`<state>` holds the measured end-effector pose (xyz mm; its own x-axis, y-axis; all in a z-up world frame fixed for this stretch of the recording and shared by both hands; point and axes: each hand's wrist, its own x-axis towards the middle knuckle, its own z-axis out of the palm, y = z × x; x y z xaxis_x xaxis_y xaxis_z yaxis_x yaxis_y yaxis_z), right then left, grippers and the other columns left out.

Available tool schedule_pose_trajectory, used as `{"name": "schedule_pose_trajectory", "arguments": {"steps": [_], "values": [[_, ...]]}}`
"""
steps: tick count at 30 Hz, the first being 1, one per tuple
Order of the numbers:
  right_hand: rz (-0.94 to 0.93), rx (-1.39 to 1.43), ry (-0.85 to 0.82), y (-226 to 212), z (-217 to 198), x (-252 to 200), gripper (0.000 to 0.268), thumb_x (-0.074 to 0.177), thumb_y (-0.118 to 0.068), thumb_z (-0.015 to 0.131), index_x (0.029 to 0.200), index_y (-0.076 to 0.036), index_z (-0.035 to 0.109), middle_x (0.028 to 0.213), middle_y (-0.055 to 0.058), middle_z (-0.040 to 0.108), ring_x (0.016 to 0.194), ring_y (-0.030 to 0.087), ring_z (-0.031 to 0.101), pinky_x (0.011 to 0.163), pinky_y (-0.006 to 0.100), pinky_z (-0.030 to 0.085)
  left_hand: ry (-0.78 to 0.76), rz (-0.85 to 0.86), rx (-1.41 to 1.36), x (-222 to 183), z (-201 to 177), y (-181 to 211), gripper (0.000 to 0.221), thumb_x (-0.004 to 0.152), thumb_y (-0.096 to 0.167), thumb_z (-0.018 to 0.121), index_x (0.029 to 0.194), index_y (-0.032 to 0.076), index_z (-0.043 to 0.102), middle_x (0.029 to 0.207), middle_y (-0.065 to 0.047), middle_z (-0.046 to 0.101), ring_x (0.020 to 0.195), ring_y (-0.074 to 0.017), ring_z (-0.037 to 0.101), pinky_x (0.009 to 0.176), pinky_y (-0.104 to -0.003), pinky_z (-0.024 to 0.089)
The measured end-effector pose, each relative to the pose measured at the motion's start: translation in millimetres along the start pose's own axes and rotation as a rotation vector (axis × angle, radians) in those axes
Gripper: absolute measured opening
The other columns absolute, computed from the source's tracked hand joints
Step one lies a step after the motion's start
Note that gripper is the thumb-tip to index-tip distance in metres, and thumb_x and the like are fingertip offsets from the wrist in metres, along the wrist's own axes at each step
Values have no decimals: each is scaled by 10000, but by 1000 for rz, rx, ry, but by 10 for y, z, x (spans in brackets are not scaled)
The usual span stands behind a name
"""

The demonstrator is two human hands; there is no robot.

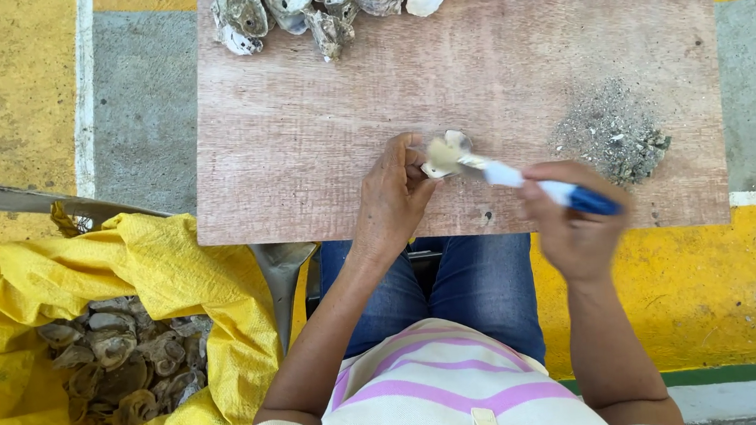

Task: Cleaning individual seashells with a small brush on a wooden board.

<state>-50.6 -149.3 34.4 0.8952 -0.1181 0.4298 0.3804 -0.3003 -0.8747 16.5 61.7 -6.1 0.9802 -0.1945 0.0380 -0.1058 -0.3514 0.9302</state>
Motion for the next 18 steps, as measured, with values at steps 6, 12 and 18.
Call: {"name": "schedule_pose_trajectory", "arguments": {"steps": [6,12,18], "values": [[-52,-255,135,125,-133,51,52,1097,-27,725,1149,-28,727,885,116,731,711,100,699,579,206,520,21,23,15,-30,43,-56,573,825,86,822,1313,4,531,1023,-126,726,843,-190,757,706,-317,644],[-48,-219,12,233,65,9,101,995,-25,715,1090,4,730,820,120,726,605,106,620,504,223,430,-6,16,22,11,54,-51,553,831,112,814,1296,5,536,1050,-129,709,857,-188,754,703,-317,649],[19,20,143,167,-106,53,49,1064,-64,690,1090,-38,723,862,99,744,644,92,700,512,229,562,-6,82,158,-23,-4,20,344,849,134,821,1135,48,650,977,-108,694,795,-183,706,677,-340,606]]}}
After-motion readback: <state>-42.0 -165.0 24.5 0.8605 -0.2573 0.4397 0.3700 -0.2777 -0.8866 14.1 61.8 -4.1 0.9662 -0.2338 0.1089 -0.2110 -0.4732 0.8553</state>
